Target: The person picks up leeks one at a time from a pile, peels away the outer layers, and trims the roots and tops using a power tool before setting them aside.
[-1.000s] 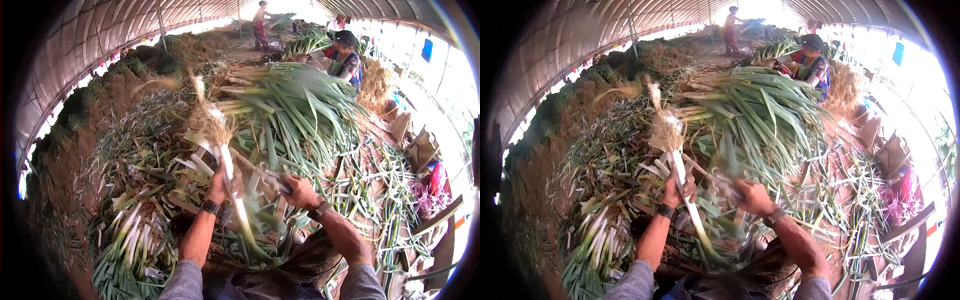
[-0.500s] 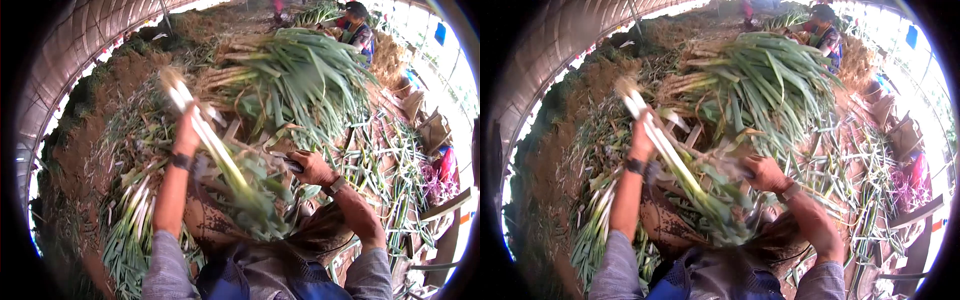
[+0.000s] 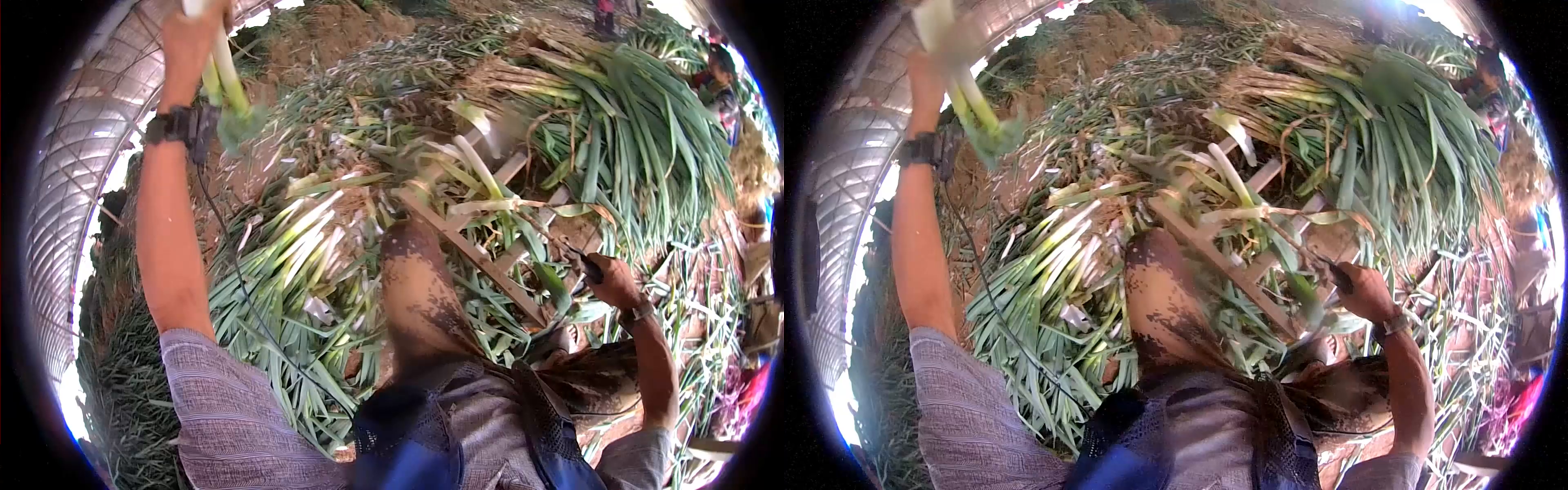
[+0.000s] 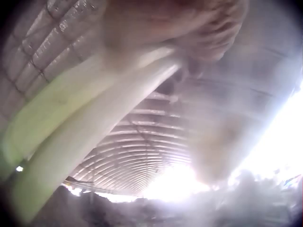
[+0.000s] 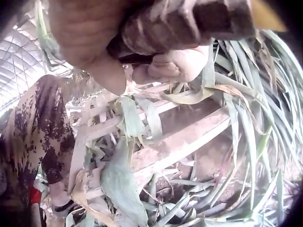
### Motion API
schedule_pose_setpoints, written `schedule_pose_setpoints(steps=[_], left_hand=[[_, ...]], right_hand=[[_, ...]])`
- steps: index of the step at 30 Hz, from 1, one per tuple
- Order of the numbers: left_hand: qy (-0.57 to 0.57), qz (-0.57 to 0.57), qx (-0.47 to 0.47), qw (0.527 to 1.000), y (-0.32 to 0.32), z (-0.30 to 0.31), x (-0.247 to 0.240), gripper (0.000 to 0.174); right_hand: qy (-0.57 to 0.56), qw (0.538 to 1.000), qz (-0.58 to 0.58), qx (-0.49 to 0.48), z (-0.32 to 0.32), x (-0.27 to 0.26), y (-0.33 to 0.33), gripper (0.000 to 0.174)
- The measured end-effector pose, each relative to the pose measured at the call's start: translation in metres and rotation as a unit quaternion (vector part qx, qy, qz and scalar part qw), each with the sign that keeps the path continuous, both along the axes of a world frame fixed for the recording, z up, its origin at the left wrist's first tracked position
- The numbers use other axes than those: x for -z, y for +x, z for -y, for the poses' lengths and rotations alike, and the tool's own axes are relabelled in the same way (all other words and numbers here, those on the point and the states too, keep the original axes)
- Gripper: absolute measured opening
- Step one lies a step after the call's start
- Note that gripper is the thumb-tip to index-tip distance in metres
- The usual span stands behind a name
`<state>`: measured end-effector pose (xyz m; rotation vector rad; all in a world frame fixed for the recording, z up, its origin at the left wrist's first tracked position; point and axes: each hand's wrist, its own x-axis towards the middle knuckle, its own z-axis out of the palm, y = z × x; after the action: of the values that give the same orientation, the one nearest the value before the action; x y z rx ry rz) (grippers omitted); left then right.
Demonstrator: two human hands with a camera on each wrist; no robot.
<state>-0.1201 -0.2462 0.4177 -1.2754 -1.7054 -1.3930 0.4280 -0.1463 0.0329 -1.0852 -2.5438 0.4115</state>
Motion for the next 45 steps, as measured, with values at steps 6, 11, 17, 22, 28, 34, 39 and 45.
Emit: schedule_pose_setpoints(steps=[6, 11, 17, 22, 28, 34, 39, 45], left_hand=[[-0.295, -0.193, -0.202, 0.914, -0.209, 0.026, 0.197, 0.067], [-0.518, 0.048, -0.021, 0.854, -0.151, 0.023, 0.337, 0.047], [-0.460, 0.072, 0.126, 0.876, -0.052, -0.107, 0.398, 0.033], [-0.456, 0.009, 0.183, 0.871, 0.053, -0.224, 0.366, 0.051], [-0.367, -0.058, 0.284, 0.884, 0.152, -0.360, 0.329, 0.052], [-0.272, -0.125, 0.370, 0.879, 0.232, -0.458, 0.275, 0.053], [-0.262, -0.214, 0.377, 0.862, 0.284, -0.503, 0.235, 0.059], [-0.359, -0.180, 0.341, 0.850, 0.331, -0.522, 0.198, 0.061]], right_hand=[[-0.041, 0.999, 0.019, 0.018, -0.002, -0.004, -0.003, 0.026], [-0.082, 0.993, 0.031, 0.079, 0.001, -0.021, -0.012, 0.040], [-0.141, 0.973, -0.057, 0.173, -0.041, -0.007, 0.008, 0.040], [-0.233, 0.959, -0.031, 0.157, -0.069, -0.024, 0.031, 0.033], [-0.214, 0.965, -0.007, 0.150, -0.091, -0.038, 0.063, 0.035], [-0.207, 0.953, -0.137, 0.173, -0.128, -0.080, 0.086, 0.026], [-0.059, 0.965, -0.134, 0.219, -0.183, -0.182, 0.099, 0.027], [0.307, 0.921, -0.090, 0.223, -0.304, -0.247, 0.132, 0.044]])
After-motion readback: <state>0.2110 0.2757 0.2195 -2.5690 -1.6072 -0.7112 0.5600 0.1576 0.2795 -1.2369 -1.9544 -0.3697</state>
